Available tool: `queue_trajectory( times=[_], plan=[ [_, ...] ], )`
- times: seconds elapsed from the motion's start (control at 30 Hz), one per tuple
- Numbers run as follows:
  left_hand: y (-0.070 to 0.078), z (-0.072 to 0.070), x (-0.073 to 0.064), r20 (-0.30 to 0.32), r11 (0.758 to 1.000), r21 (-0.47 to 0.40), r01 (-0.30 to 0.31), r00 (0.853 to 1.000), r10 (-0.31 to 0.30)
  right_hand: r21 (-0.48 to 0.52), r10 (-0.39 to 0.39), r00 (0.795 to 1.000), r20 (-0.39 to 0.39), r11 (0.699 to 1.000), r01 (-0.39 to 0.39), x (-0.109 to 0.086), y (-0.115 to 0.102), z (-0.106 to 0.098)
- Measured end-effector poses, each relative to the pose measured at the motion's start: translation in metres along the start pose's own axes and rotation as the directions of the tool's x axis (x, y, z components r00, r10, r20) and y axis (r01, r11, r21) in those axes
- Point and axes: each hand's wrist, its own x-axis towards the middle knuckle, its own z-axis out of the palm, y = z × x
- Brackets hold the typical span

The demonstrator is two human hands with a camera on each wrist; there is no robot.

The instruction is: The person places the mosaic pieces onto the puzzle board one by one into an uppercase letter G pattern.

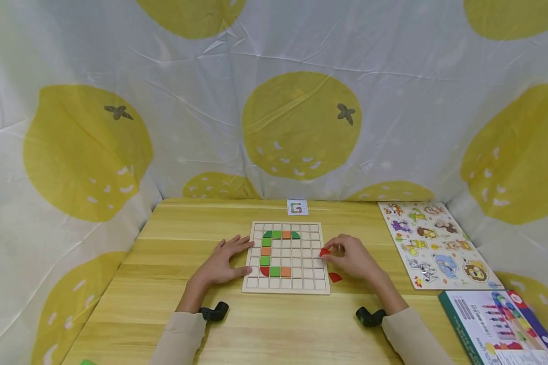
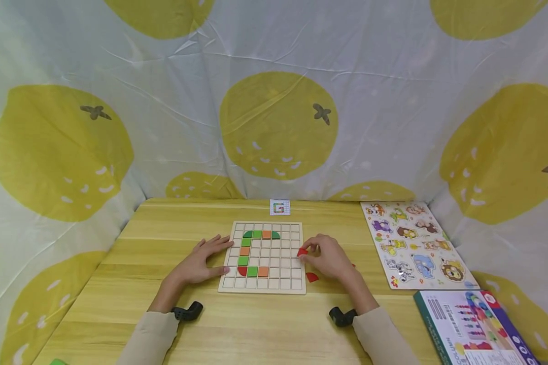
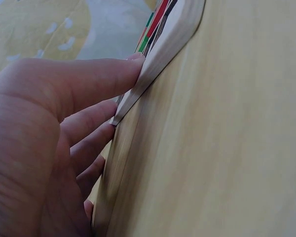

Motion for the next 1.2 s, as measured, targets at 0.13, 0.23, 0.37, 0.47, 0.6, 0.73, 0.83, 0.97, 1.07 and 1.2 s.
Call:
queue_trajectory(
  times=[0.13, 0.23, 0.37, 0.47, 0.6, 0.73, 0.83, 0.97, 1.07, 1.2],
  plan=[
    [0.0, 0.0, -0.001, 0.006, 1.0, 0.005, 0.006, 1.0, -0.006, 0.013, 0.008, 1.0, 0.025, 1.0, -0.009, -0.001, -0.008, 0.006],
    [0.0, 0.0, -0.001, 0.008, 1.0, 0.008, 0.009, 1.0, -0.009, 0.024, 0.011, 0.999, 0.042, 1.0, -0.012, -0.002, -0.012, 0.012],
    [-0.001, 0.001, -0.002, 0.006, 1.0, 0.016, 0.009, 1.0, -0.01, 0.039, -0.022, 0.998, 0.061, 0.999, 0.02, -0.001, -0.016, 0.021],
    [-0.002, 0.001, -0.001, 0.009, 1.0, 0.019, 0.015, 1.0, -0.015, 0.042, -0.061, 0.995, 0.08, 0.997, 0.058, -0.001, -0.021, 0.026],
    [-0.003, 0.0, -0.001, 0.011, 1.0, 0.013, 0.014, 1.0, -0.014, 0.05, -0.092, 0.99, 0.108, 0.995, 0.087, 0.001, -0.027, 0.032],
    [-0.003, 0.0, 0.0, 0.011, 1.0, 0.01, 0.007, 1.0, -0.007, 0.051, -0.109, 0.987, 0.122, 0.993, 0.103, 0.002, -0.03, 0.038],
    [-0.003, 0.0, 0.001, 0.012, 1.0, 0.011, 0.006, 1.0, -0.006, 0.05, -0.114, 0.984, 0.134, 0.993, 0.108, 0.003, -0.031, 0.042],
    [-0.002, 0.0, 0.0, 0.014, 1.0, 0.011, 0.005, 1.0, -0.005, 0.054, -0.122, 0.98, 0.158, 0.992, 0.115, 0.003, -0.034, 0.047],
    [-0.002, 0.0, 0.0, 0.018, 1.0, 0.015, 0.007, 1.0, -0.007, 0.049, -0.132, 0.977, 0.168, 0.991, 0.125, 0.003, -0.035, 0.049],
    [-0.002, 0.001, 0.0, 0.017, 1.0, 0.018, 0.011, 1.0, -0.011, 0.022, -0.138, 0.977, 0.165, 0.99, 0.136, 0.004, -0.036, 0.052]
  ],
)
